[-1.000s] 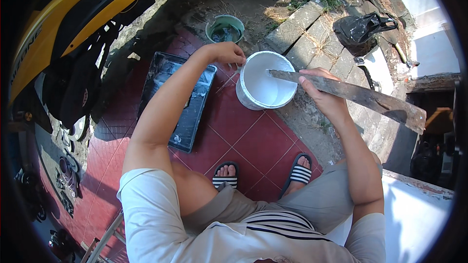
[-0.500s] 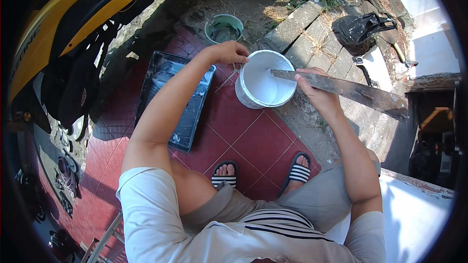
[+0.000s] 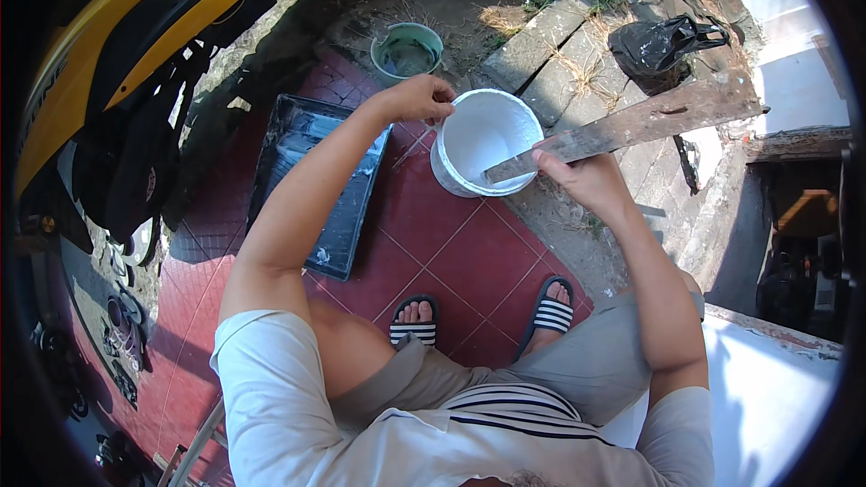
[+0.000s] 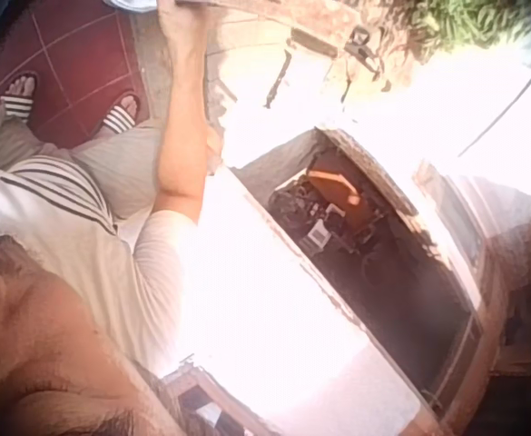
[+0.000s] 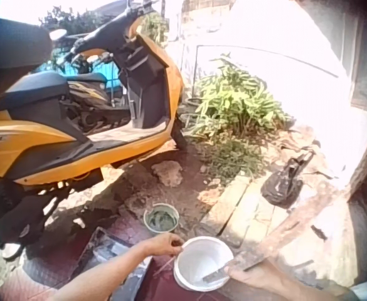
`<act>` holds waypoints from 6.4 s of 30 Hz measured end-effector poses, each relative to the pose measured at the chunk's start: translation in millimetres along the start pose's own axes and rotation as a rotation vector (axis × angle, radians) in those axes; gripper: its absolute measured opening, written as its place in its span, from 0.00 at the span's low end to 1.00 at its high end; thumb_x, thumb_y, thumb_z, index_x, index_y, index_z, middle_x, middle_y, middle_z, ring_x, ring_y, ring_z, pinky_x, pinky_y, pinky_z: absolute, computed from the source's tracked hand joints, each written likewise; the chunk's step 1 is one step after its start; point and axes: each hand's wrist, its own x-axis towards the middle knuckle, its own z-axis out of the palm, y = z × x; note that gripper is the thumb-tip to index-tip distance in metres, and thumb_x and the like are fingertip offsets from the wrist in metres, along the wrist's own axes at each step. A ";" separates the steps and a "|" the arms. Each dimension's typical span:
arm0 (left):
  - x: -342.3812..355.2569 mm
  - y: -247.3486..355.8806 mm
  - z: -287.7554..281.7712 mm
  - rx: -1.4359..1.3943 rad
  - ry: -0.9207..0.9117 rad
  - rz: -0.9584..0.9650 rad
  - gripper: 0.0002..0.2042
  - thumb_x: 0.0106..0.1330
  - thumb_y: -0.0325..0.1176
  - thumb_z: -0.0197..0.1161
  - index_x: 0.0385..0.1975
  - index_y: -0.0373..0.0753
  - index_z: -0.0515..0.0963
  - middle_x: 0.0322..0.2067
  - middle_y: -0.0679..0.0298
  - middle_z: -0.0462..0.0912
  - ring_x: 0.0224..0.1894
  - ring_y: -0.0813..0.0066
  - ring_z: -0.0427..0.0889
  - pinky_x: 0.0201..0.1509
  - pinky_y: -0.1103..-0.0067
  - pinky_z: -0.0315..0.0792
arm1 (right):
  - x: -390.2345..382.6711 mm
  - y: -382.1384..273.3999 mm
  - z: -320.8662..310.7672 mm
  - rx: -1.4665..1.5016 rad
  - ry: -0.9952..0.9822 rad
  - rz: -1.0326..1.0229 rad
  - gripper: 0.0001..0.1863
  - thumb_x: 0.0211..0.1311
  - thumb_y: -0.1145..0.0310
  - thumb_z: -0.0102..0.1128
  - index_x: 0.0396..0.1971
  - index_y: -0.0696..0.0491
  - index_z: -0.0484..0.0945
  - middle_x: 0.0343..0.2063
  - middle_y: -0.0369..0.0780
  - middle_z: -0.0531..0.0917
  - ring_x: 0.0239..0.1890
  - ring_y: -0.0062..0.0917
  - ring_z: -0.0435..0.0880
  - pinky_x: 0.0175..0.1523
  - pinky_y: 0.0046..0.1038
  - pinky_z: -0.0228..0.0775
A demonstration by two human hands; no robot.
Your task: The person stirs paint in a bucket using a wooden stick, pours water from a small container into the bucket, and mixes the paint. The person then picks up the paint bucket and a brush and carries them away.
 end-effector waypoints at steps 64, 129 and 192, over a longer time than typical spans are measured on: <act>28.2 -104.6 -36.9 -0.954 0.425 -0.482 0.25 0.77 0.50 0.36 0.58 0.34 0.64 0.39 0.47 0.82 0.33 0.59 0.86 0.31 0.70 0.83 | -7.2 33.1 -13.1 0.342 0.076 0.110 0.20 0.64 0.56 0.65 0.46 0.57 0.83 0.38 0.43 0.85 0.42 0.28 0.84 0.49 0.28 0.74; -38.8 87.6 10.1 -0.287 0.509 -0.147 0.14 0.70 0.32 0.40 0.41 0.29 0.71 0.25 0.57 0.79 0.19 0.71 0.77 0.18 0.74 0.72 | -2.3 22.0 -12.9 0.129 0.000 0.147 0.23 0.59 0.53 0.66 0.46 0.55 0.83 0.44 0.47 0.85 0.49 0.37 0.84 0.55 0.32 0.73; -8.4 20.4 -26.6 -0.632 0.481 -0.252 0.21 0.75 0.39 0.36 0.41 0.26 0.73 0.27 0.53 0.80 0.22 0.70 0.78 0.24 0.74 0.74 | 4.5 39.2 4.3 0.219 0.088 0.041 0.20 0.61 0.54 0.67 0.44 0.54 0.83 0.44 0.43 0.84 0.49 0.33 0.83 0.56 0.32 0.73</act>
